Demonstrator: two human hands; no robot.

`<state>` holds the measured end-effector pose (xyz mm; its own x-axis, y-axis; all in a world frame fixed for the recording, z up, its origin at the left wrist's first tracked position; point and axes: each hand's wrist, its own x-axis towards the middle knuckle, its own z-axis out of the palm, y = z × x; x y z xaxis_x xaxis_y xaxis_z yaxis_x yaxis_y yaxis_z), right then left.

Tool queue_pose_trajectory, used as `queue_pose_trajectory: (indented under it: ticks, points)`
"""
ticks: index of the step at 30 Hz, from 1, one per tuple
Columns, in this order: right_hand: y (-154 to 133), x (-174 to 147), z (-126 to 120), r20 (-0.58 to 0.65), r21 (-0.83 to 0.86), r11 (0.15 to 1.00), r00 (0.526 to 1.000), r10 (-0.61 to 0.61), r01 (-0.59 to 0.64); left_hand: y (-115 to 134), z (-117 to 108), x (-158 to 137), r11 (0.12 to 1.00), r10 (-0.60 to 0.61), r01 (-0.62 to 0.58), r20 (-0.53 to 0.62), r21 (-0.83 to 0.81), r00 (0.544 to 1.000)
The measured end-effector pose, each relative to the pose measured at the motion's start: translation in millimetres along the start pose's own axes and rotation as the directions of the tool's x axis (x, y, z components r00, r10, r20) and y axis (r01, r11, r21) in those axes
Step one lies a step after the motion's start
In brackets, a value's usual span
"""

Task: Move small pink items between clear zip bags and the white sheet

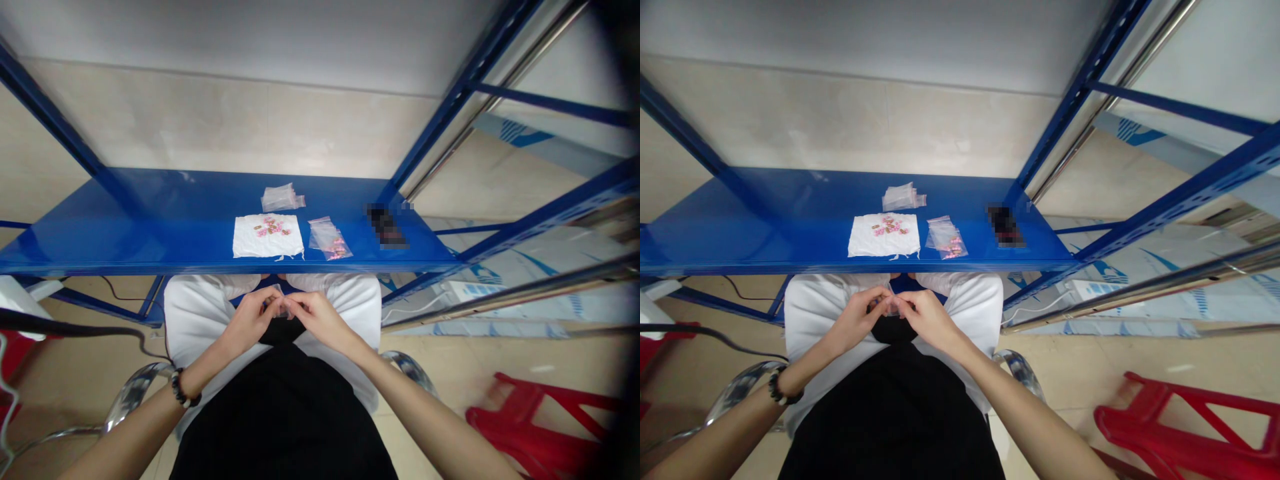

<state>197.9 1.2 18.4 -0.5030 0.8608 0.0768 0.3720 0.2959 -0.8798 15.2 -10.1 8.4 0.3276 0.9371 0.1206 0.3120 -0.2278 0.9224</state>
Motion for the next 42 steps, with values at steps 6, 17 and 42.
queue_pose_trajectory:
  ticks: [6, 17, 42]
  points:
    - [-3.2, -0.9, -1.0, -0.038, -0.053, 0.999, 0.999, -0.011, 0.009, 4.6, -0.3, -0.6, 1.0, 0.017, -0.017, 0.002, -0.007, 1.0]
    - [1.3, -5.5, 11.0, -0.106, -0.397, 0.918, 0.994, -0.035, -0.011, 0.4, 7.2, -3.7, 0.998, -0.031, 0.031, -0.004, 0.057, 1.0]
    - [6.9, -3.7, 3.8, -0.309, -0.315, 0.944, 0.951, -0.004, -0.098, 4.2, 6.9, -7.7, 0.95, 0.129, -0.081, -0.143, 0.302, 0.981]
